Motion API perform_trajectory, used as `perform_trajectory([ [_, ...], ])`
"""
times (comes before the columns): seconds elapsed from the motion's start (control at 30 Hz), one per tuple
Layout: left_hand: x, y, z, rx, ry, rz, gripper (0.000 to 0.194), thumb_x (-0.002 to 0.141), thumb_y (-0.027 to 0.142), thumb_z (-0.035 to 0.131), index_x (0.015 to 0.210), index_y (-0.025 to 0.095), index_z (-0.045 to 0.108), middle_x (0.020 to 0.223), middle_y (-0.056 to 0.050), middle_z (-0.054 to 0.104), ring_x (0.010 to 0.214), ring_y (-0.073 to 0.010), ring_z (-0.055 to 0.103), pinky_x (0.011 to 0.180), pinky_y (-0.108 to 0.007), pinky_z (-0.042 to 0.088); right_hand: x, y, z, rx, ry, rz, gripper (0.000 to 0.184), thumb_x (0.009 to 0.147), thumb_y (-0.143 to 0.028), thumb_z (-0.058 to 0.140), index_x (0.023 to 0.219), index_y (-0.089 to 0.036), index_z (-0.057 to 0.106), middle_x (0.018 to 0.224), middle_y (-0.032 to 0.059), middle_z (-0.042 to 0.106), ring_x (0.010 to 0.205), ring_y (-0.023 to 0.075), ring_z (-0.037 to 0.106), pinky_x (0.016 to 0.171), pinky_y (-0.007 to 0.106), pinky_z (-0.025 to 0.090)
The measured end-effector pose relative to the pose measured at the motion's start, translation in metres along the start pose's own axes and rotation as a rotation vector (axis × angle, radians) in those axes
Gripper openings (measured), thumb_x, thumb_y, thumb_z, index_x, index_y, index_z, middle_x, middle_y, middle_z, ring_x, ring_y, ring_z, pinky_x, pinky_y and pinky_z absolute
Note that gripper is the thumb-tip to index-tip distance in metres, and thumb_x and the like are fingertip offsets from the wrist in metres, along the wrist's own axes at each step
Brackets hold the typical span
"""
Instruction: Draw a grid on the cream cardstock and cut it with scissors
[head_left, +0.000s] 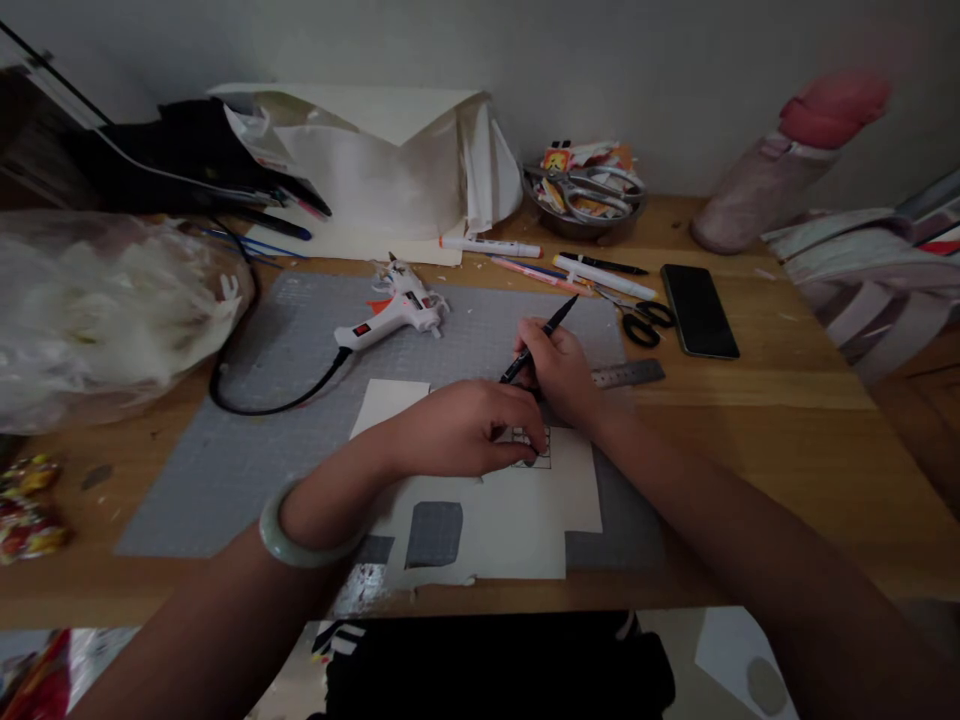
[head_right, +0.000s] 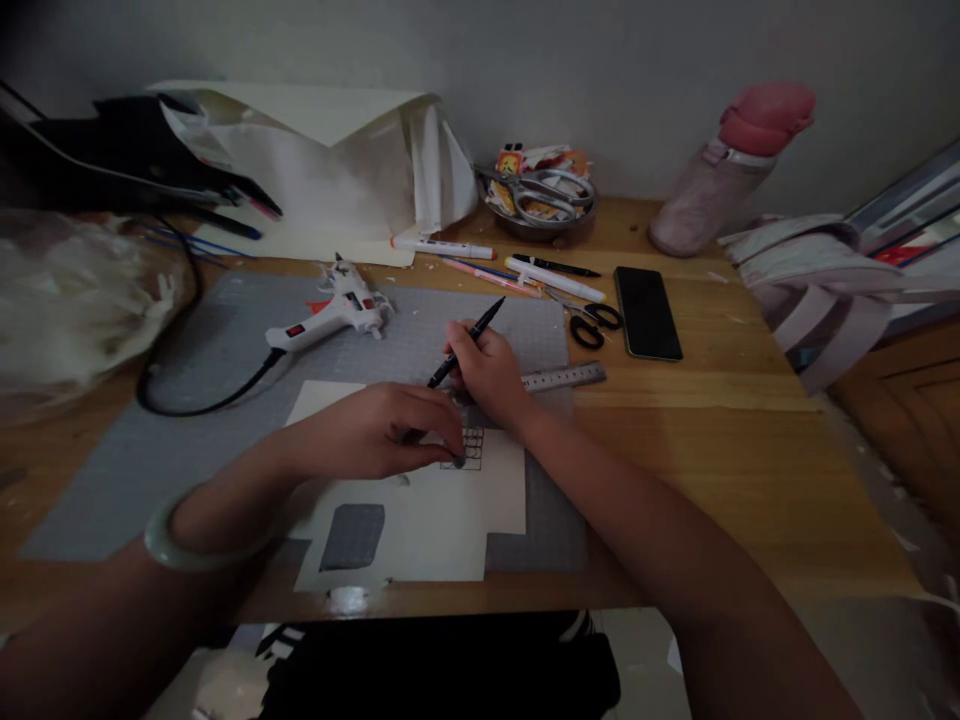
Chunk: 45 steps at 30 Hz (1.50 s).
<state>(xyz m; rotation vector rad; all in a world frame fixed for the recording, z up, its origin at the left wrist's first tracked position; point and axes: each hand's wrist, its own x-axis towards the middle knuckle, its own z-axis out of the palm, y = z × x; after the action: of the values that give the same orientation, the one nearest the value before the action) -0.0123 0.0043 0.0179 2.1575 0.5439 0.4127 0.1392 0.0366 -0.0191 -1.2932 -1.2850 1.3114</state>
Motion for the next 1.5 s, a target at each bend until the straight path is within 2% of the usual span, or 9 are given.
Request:
perform_trajectory([
  [0.93, 0.0001, 0.0012, 0.0007, 0.079, -0.017, 0.027, 0.017, 0.082, 0.007, 0.058, 0.089, 0.016, 0.070, 0.092, -0.004, 0.072, 0.084, -0.0128, 0.064, 0.077, -0.021, 0.046, 0.0013, 0.0037, -0.0002, -0.002, -0.009, -0.020, 0.034, 0.086, -0.046, 0.053, 0.065, -0.021, 0.047, 0.052, -0.0058, 0.045, 0.041, 0.0072, 0.043, 0.041, 0.020, 0.032],
  [1.3, 0.0003, 0.0031, 0.0009, 0.081, -0.019, 0.007, 0.017, 0.083, 0.009, 0.057, 0.089, 0.017, 0.070, 0.093, -0.003, 0.071, 0.085, -0.0134, 0.065, 0.078, -0.022, 0.047, 0.0005, 0.0059, 0.0002, -0.006, -0.018, -0.038, 0.032, 0.086, -0.046, 0.052, 0.066, -0.020, 0.049, 0.053, -0.0060, 0.046, 0.040, 0.0066, 0.043, 0.040, 0.020, 0.033],
  [1.5, 0.0006, 0.0049, 0.0001, 0.064, -0.020, 0.009, 0.017, 0.083, 0.009, 0.056, 0.089, 0.016, 0.070, 0.093, -0.004, 0.071, 0.085, -0.0130, 0.065, 0.077, -0.022, 0.047, -0.0008, 0.0047, 0.0011, -0.072, -0.045, -0.050, 0.027, 0.085, -0.037, 0.051, 0.064, -0.020, 0.047, 0.053, -0.0061, 0.045, 0.042, 0.0070, 0.043, 0.043, 0.020, 0.034],
])
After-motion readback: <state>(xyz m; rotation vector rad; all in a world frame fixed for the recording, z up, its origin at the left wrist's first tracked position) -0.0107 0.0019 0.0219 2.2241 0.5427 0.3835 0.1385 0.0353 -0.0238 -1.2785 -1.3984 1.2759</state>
